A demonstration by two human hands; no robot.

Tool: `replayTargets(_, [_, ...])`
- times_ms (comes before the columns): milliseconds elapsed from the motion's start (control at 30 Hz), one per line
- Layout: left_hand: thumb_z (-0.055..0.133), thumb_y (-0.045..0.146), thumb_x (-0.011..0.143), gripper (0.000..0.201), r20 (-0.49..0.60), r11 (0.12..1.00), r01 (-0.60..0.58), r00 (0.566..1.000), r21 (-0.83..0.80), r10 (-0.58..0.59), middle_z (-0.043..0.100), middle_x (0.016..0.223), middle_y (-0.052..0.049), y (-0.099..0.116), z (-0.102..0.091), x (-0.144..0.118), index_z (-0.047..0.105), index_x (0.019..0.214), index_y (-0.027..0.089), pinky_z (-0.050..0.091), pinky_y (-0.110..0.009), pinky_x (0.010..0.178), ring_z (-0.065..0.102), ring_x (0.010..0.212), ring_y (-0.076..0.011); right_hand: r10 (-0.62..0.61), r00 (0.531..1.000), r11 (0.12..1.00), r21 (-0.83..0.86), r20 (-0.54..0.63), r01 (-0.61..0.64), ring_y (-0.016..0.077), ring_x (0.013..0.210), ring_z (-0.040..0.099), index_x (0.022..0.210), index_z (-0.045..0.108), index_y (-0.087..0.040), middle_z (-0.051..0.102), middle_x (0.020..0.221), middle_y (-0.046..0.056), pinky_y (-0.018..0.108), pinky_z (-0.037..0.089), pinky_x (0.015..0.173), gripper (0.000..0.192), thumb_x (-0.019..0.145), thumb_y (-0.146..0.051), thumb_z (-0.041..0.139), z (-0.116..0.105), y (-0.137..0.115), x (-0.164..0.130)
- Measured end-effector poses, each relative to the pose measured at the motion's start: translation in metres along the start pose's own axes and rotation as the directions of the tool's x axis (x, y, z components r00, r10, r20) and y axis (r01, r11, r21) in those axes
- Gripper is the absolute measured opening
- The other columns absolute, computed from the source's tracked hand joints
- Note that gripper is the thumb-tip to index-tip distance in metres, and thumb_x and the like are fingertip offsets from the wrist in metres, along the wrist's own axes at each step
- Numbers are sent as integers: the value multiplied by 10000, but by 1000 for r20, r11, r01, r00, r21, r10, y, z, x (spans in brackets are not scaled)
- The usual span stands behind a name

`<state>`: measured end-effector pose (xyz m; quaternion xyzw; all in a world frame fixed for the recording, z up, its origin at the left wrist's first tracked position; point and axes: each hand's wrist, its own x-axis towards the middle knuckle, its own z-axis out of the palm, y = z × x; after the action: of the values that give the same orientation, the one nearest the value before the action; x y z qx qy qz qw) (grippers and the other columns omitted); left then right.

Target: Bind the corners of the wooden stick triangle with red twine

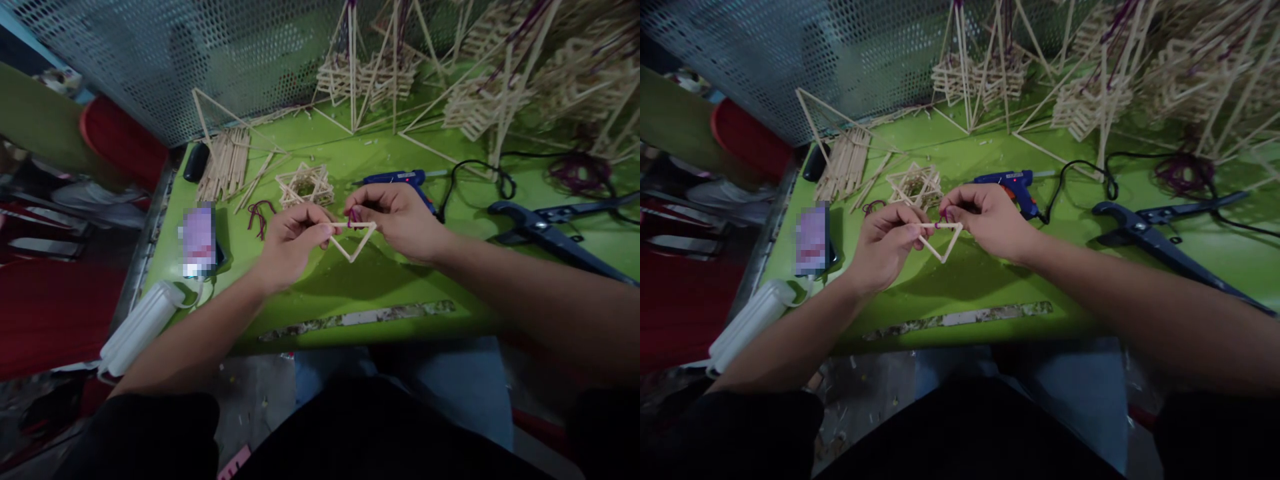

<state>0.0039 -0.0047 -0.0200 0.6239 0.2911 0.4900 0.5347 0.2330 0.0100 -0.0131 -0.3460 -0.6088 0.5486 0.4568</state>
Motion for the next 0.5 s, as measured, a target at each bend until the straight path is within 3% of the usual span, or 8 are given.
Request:
replayTargets(267, [843,232,911,120,67,998,13,998,55,-17,756,793,-22,5,-3,2,778,812,219,534,-267,642,667,700,-134,-170,985,961,-222,11,168,203,786,622,904,762,-241,712,828,21,380,504,771,201,998,-409,819,-7,-12,-2])
replayTargets(500, [838,230,878,175,45,975,46,997,218,-57,730,750,-18,12,-3,7,715,758,200,504,-256,612,639,655,-127,-407,911,764,-524,60,376,251,896,679,945,728,-272,763,942,61,439,537,868,182,1096,-349,662,-10,-18,-8])
